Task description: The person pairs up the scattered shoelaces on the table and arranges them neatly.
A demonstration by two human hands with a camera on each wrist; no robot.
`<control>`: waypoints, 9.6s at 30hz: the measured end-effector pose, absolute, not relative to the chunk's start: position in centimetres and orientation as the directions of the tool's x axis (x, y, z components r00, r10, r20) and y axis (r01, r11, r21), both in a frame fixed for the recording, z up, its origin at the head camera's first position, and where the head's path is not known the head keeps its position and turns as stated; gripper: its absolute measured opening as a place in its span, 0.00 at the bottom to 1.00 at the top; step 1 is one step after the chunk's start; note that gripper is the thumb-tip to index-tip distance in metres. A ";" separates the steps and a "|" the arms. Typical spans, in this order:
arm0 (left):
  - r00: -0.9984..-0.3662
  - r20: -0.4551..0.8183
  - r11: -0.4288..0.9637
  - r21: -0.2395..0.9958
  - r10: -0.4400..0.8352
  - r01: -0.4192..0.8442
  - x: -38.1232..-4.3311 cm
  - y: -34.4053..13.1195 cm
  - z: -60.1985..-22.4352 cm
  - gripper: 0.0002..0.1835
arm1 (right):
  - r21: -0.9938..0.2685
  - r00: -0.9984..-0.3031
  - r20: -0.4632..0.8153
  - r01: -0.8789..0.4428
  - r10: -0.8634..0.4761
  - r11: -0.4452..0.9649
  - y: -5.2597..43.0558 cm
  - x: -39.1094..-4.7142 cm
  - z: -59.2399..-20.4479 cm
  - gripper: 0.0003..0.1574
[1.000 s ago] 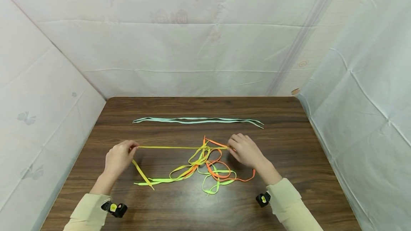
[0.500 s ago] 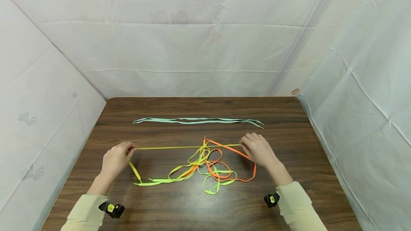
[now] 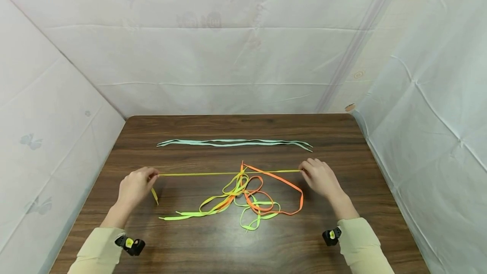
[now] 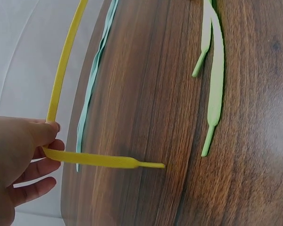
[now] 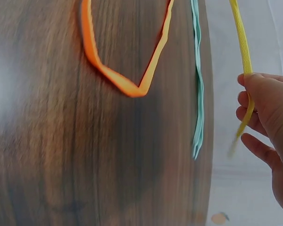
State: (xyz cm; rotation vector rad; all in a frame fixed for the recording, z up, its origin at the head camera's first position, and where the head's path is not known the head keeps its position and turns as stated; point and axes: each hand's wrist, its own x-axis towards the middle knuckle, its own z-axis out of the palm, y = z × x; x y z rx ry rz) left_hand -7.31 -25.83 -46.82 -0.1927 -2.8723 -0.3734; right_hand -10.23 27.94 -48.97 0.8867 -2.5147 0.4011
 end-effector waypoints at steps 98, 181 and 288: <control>-0.919 -0.121 0.821 0.415 -0.376 -0.391 -16.0 -30.2 -48.4 0.15 | -0.253 -0.990 0.080 -0.132 -0.115 0.958 29.9 -17.3 -50.3 0.07; -0.970 0.136 0.943 0.242 0.200 0.228 -8.6 -20.1 -48.7 0.13 | -0.192 -0.806 0.278 -0.580 -0.523 0.792 19.7 -11.5 -51.0 0.21; -0.925 0.251 0.935 0.139 0.284 0.325 -4.9 -20.4 -49.2 0.07 | -0.207 -0.797 0.392 -0.563 -0.459 0.800 20.7 -10.4 -48.8 0.10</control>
